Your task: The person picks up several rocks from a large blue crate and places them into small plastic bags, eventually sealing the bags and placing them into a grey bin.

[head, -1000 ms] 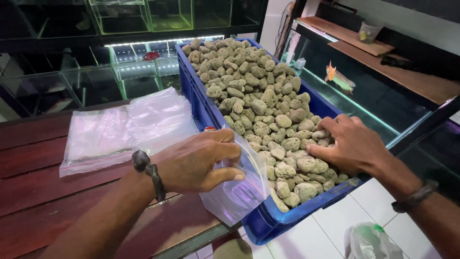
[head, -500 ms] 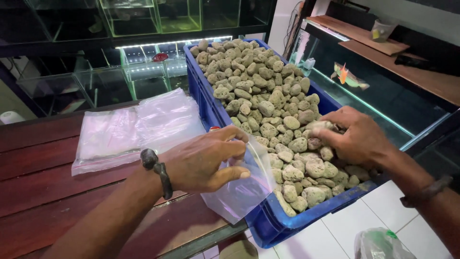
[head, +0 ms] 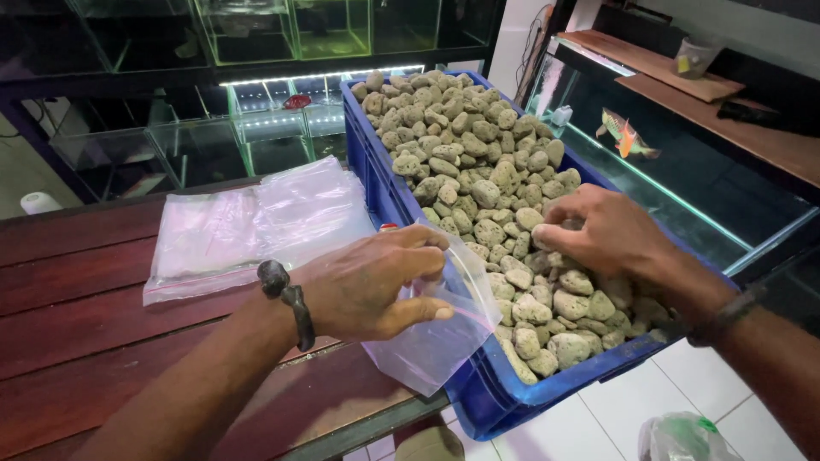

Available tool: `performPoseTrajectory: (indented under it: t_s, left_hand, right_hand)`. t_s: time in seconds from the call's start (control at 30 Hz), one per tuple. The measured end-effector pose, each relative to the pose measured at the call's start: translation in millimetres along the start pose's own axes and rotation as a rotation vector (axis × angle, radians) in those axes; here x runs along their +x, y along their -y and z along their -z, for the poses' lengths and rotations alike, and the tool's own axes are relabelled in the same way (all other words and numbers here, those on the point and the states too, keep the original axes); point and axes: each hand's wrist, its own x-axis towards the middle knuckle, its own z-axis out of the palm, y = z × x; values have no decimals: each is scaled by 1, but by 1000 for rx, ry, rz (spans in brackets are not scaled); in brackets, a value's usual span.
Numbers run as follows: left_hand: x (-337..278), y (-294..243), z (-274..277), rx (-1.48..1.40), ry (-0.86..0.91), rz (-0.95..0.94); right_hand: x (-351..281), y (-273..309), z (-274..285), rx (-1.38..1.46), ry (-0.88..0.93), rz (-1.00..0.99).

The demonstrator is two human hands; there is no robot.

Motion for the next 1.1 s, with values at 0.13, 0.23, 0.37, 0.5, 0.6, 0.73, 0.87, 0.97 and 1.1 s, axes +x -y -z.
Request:
performPoseTrajectory:
  t_s: [0.13,0.23,0.37,0.5,0.6,0.73,0.87,0.97,1.1]
  left_hand:
    - [-4,3,1,0,-13,10]
    - [-4,3,1,11,-6,17]
    - [-5,4,3,15,10,69]
    - [-6,7,2,18,5,57]
    - [-5,6,4,19,24,75]
    - [-8,7,-1,24,3,63]
    - [-8,5,0,28,13,53]
    - [-4,4,2,40,28,55]
    - [-3,3,3,51,38,94]
  right_hand:
    - [13,-15,-8,8,137,-6]
    - [14,-17,-9,-52,144,-5]
    - [23,-22,-6,-41,58,37]
    - [6,16,6,-81,234,-149]
    - [-3,17,7,-133,305,-97]
    - [-17,20,3,-198,320,-173]
    - [-15,1,-5,-123,147,-111]
    - [-3,-17,-10,-95,27,-20]
    - [14,-30,-11,-21,-82,68]
